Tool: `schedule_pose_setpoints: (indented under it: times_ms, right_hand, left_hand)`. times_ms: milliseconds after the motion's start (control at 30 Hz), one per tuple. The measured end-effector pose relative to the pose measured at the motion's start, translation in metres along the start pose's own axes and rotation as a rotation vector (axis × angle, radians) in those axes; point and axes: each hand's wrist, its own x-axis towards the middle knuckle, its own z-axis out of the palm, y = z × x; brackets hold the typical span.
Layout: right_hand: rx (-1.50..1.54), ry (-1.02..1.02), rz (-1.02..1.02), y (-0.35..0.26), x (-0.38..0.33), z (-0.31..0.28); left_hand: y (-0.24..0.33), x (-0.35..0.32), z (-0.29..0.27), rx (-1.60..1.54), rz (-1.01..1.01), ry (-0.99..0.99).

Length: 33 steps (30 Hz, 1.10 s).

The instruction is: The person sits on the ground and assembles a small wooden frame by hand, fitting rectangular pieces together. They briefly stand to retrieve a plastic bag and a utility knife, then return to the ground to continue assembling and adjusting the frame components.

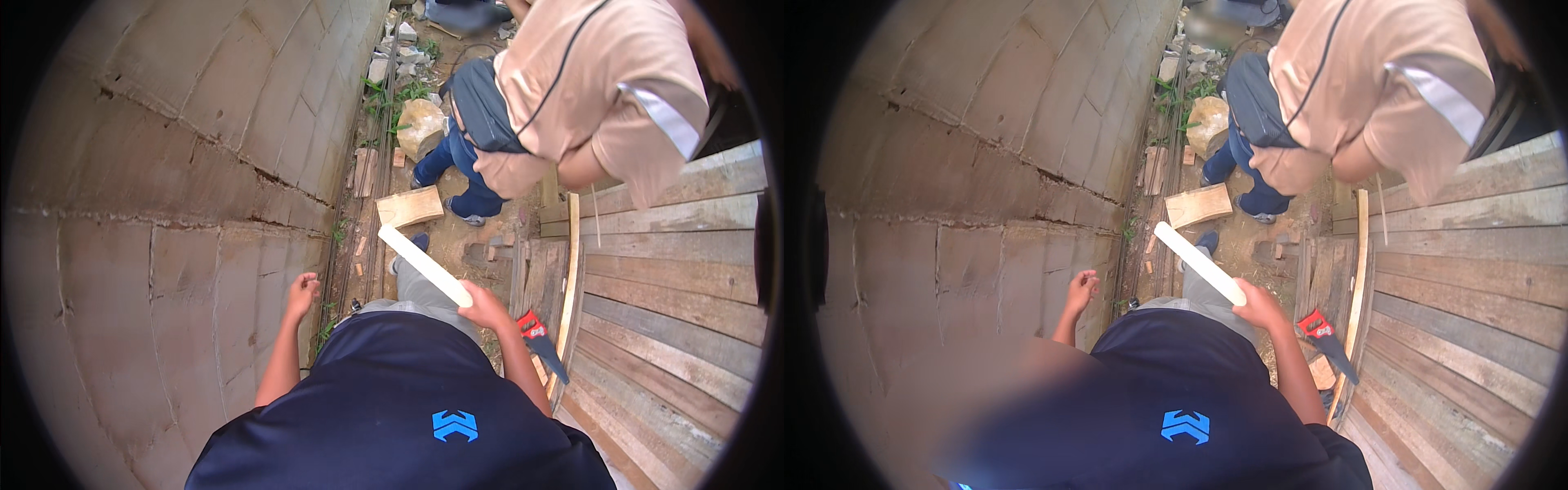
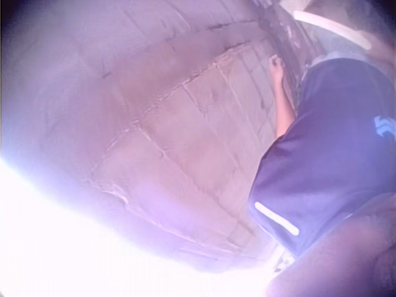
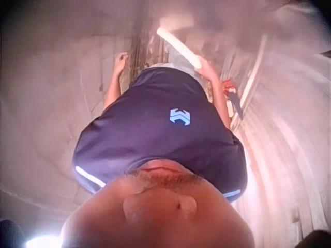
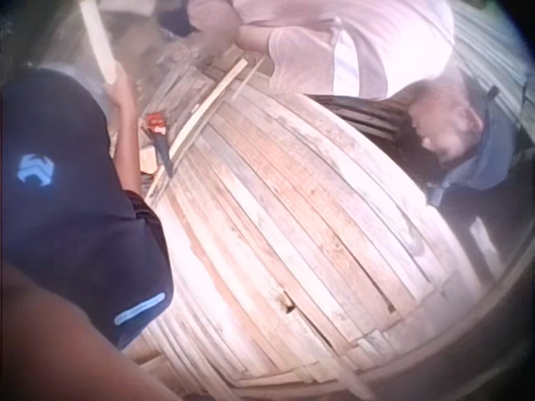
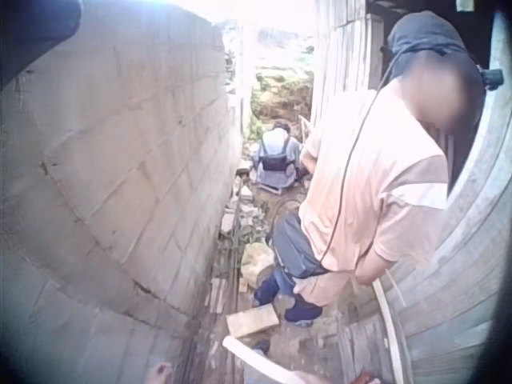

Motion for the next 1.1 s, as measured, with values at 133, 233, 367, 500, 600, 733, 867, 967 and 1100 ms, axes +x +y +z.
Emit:
schedule_pose_setpoints:
  times_ms: [133,233,367,500,600,733,867,967,1100]
  right_hand:
    - [0.045,0.009,-0.073,0.009,0.064,-0.028]
    - [0.094,0.054,-0.080,0.019,0.108,-0.050]
    - [0.120,0.111,0.037,0.025,0.161,-0.074]
    - [0.128,0.105,0.102,0.015,0.186,-0.093]
    - [0.147,0.172,0.094,0.011,0.195,-0.099]
    - [0.214,0.263,0.133,0.015,0.212,-0.104]
    - [0.292,0.322,0.195,0.004,0.242,-0.127]
    - [0.324,0.394,0.207,-0.002,0.266,-0.153]
    - [0.397,0.464,0.201,-0.005,0.292,-0.173]
  left_hand:
    - [0.071,0.062,0.031,-0.020,0.032,-0.011]
    - [0.113,0.099,0.043,0.001,0.065,-0.061]
    - [0.167,0.138,0.047,0.022,0.134,-0.037]
    - [0.166,0.153,0.036,0.060,0.105,0.039]
    - [0.155,0.166,0.033,0.060,0.089,0.084]
    - [0.167,0.186,0.039,0.083,0.037,0.062]
    - [0.195,0.225,0.044,0.121,0.007,0.047]
    - [0.223,0.276,0.055,0.169,0.035,-0.044]
    - [0.268,0.367,0.087,0.257,0.014,-0.187]
